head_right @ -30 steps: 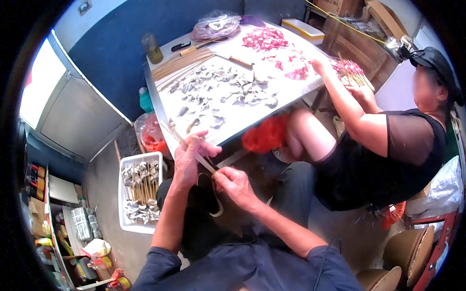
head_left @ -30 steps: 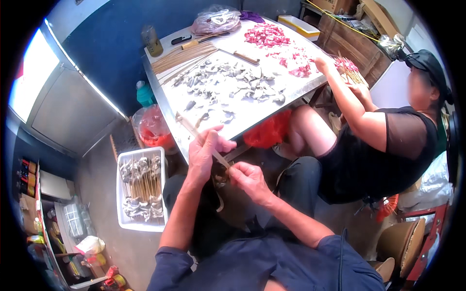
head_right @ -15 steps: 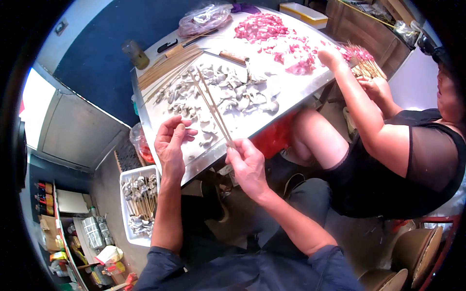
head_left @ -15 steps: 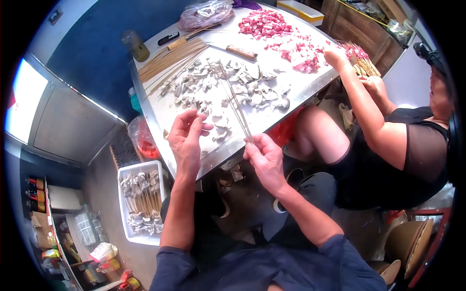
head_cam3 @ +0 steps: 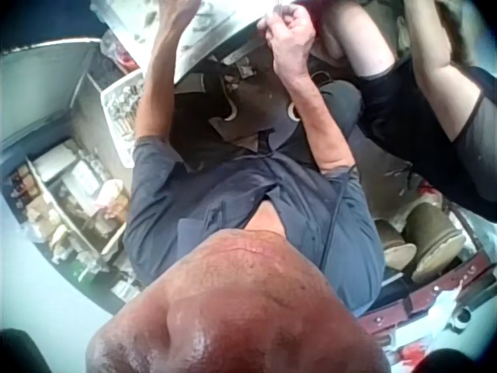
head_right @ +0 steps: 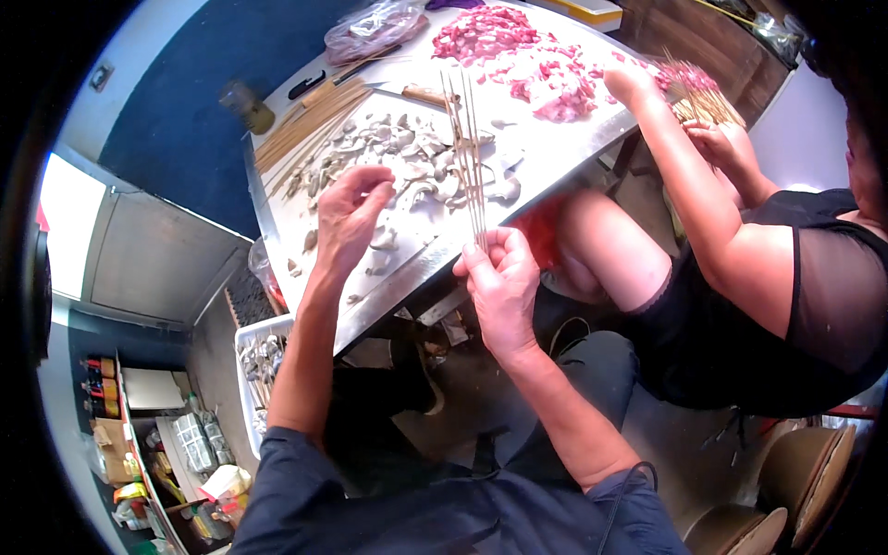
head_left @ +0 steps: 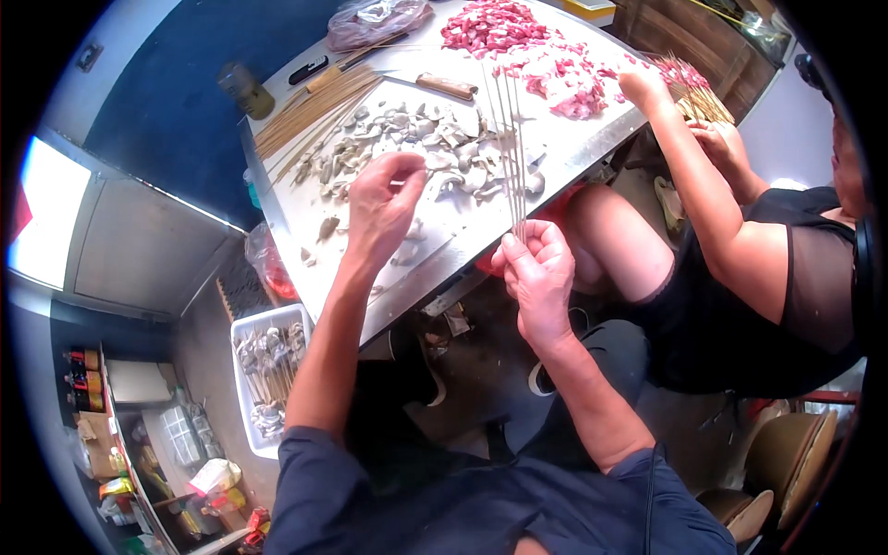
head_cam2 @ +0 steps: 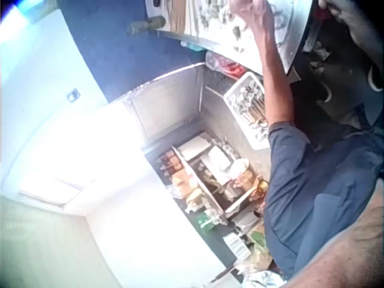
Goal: The person threads pieces of meat and sliced vegetables onto long wooden sticks while sitting at a metal table, placing the finished skewers into a white plastic bin.
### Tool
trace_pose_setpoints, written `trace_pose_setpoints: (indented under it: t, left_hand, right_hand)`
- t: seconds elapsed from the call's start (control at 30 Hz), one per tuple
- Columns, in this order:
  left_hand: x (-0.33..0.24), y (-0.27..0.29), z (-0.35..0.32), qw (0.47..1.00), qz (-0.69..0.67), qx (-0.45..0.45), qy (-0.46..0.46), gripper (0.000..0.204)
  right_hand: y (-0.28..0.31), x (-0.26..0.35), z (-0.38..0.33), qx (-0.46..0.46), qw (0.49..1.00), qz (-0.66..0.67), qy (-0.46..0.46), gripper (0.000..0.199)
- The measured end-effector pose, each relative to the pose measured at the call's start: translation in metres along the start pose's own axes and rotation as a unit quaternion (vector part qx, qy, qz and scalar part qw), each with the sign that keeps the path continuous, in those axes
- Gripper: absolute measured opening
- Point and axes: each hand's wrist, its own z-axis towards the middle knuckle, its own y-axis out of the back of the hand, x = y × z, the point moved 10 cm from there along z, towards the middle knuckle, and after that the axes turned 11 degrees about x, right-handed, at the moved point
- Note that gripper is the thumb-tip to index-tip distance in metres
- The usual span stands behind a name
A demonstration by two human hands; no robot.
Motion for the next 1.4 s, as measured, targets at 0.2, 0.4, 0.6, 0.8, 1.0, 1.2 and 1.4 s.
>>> trace_pose_setpoints:
  t: [0.2,0.4,0.6,0.8,1.0,1.2,1.4]
  left_hand:
    - [0.002,-0.041,0.019,0.967,0.214,0.093,-0.100,0.026]
    - [0.050,-0.014,0.012,0.995,-0.063,0.049,0.056,0.019]
    - [0.047,0.000,0.002,0.985,-0.139,0.070,0.076,0.025]
    - [0.034,0.005,-0.003,0.989,0.134,0.065,-0.005,0.021]
    - [0.024,0.004,-0.003,0.989,0.143,0.042,-0.021,0.015]
    - [0.023,-0.008,-0.001,0.979,0.189,0.063,-0.043,0.014]
    - [0.040,0.028,-0.004,0.996,-0.080,-0.038,0.020,0.007]
  right_hand:
    - [0.006,0.002,0.001,-0.005,1.000,0.026,-0.010,0.011]
    - [-0.005,-0.014,0.002,0.032,0.996,0.058,-0.067,0.010]
    - [-0.009,-0.018,-0.001,0.043,0.997,0.026,-0.066,0.010]
    - [-0.016,-0.028,-0.005,0.045,0.996,-0.011,-0.077,0.010]
    - [-0.017,-0.028,-0.006,0.046,0.995,-0.016,-0.085,0.006]
    - [-0.016,-0.032,-0.007,0.042,0.995,-0.008,-0.089,0.009]
    - [-0.020,-0.036,-0.008,0.068,0.992,-0.011,-0.106,0.011]
